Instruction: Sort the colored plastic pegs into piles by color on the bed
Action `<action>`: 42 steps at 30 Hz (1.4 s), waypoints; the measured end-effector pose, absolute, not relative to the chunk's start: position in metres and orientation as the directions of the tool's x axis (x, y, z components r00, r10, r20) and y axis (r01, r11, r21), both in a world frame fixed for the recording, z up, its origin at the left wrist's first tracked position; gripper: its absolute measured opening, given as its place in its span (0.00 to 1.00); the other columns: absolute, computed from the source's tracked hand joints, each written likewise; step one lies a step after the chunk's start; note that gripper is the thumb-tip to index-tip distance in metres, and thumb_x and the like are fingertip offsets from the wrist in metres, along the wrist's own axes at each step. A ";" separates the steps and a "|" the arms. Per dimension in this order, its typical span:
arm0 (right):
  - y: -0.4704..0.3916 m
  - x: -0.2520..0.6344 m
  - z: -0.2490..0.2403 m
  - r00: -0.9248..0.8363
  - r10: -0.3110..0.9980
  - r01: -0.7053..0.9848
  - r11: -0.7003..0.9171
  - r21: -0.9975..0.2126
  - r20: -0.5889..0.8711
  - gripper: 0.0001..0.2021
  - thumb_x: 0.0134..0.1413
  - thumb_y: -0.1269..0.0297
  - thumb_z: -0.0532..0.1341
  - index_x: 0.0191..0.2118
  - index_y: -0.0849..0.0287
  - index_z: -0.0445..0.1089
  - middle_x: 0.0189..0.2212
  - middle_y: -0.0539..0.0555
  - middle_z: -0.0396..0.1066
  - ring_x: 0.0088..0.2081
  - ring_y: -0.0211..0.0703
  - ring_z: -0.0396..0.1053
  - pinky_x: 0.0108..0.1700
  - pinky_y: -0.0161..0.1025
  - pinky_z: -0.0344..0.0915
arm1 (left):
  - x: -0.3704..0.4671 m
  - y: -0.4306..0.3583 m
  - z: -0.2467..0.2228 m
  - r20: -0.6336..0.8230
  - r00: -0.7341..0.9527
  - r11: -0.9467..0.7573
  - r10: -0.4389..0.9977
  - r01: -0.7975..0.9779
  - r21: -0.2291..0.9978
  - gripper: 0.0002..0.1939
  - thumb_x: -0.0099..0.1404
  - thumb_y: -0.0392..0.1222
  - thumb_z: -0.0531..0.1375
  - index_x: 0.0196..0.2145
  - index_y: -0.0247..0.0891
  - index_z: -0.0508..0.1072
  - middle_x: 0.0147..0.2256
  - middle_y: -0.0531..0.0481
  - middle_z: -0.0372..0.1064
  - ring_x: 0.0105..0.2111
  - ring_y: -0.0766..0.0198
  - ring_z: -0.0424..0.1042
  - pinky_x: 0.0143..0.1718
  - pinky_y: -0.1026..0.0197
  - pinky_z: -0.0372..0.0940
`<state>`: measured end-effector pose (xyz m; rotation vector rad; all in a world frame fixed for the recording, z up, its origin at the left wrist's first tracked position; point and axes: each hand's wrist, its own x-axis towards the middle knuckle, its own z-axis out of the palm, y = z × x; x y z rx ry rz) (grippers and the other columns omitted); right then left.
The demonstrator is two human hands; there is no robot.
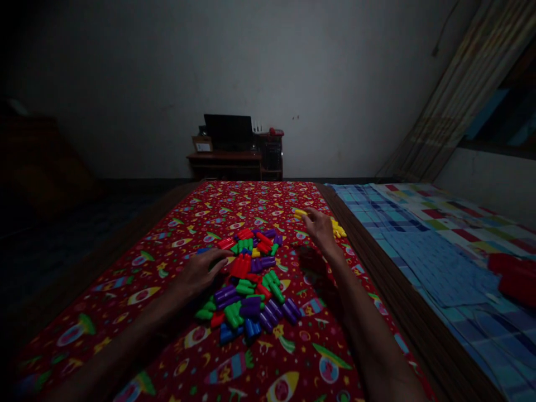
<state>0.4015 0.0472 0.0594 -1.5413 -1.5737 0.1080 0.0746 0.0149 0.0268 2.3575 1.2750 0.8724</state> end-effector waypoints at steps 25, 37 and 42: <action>0.052 0.390 0.039 0.002 0.857 0.894 0.229 -0.385 0.515 0.13 0.57 0.67 0.53 0.38 0.61 0.75 0.34 0.56 0.75 0.33 0.41 0.69 0.36 0.35 0.61 | 0.035 0.050 -0.007 0.461 0.129 -0.408 0.878 0.705 0.580 0.21 0.65 0.50 0.45 0.39 0.38 0.74 0.42 0.44 0.75 0.43 0.57 0.73 0.48 0.55 0.67; 0.027 0.292 0.015 -0.515 0.817 0.845 0.534 -0.005 0.258 0.11 0.61 0.69 0.51 0.44 0.59 0.69 0.47 0.62 0.66 0.48 0.52 0.58 0.46 0.48 0.59 | 0.031 0.052 -0.011 0.445 0.087 -0.371 0.891 0.702 0.607 0.22 0.65 0.51 0.45 0.38 0.36 0.74 0.40 0.44 0.76 0.40 0.57 0.74 0.45 0.57 0.68; 0.026 0.299 0.011 -0.458 0.824 0.852 0.514 -0.101 0.333 0.09 0.59 0.63 0.56 0.40 0.60 0.70 0.50 0.63 0.66 0.49 0.52 0.58 0.50 0.51 0.59 | 0.030 0.052 -0.010 0.459 0.126 -0.398 0.879 0.724 0.563 0.22 0.65 0.50 0.45 0.38 0.36 0.74 0.39 0.43 0.75 0.39 0.57 0.74 0.44 0.57 0.68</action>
